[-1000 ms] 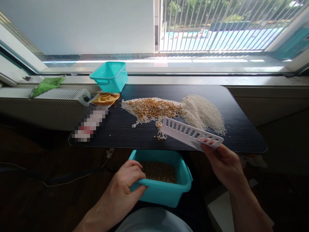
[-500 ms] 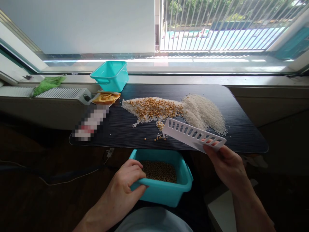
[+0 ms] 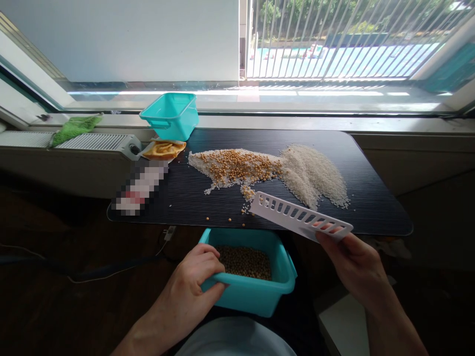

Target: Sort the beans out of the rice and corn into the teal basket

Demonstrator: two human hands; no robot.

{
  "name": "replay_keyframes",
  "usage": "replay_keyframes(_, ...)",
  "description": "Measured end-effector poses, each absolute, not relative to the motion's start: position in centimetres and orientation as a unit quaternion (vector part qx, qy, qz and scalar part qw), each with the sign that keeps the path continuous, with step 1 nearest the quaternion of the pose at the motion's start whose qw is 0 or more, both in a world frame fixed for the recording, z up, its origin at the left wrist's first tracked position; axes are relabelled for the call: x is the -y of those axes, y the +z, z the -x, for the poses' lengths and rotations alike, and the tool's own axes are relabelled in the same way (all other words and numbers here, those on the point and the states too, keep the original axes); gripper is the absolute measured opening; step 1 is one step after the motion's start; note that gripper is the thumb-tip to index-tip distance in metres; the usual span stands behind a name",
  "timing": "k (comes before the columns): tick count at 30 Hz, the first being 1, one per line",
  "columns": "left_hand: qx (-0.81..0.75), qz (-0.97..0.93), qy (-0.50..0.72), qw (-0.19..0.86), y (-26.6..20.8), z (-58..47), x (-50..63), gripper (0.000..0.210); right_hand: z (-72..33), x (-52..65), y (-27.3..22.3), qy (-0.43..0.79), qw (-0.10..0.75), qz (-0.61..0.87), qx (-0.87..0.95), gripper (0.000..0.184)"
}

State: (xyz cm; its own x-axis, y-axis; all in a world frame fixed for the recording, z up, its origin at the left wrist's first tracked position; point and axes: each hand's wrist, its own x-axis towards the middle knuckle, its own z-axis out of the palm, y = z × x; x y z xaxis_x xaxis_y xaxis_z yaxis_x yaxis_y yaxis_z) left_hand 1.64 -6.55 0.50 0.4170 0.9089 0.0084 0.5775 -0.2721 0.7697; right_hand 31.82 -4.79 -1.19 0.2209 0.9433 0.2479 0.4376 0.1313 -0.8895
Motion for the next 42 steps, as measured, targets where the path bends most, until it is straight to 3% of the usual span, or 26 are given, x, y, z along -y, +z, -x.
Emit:
replay_keyframes(9,-0.486,-0.765,0.227,0.358,0.5,-1.6,6.5,0.019,-30.8,4.3,-1.3,0.26,0.522,0.588,0.561,0.02)
replay_keyframes(27,-0.489,-0.76,0.24,0.354,0.4,-1.6,6.6,0.019,-30.6,4.5,-0.7,0.32,0.457,0.567,0.606,0.024)
replay_keyframes(33,-0.502,-0.749,0.238,0.36,0.4,-1.2,6.7,0.017,-29.8,4.0,-1.1,0.314,0.477,0.562,0.598,0.021)
replay_keyframes(42,-0.532,-0.735,0.249,0.339,0.3,0.4,6.7,0.017,-27.8,3.9,-2.0,0.403,0.433,0.507,0.627,0.02)
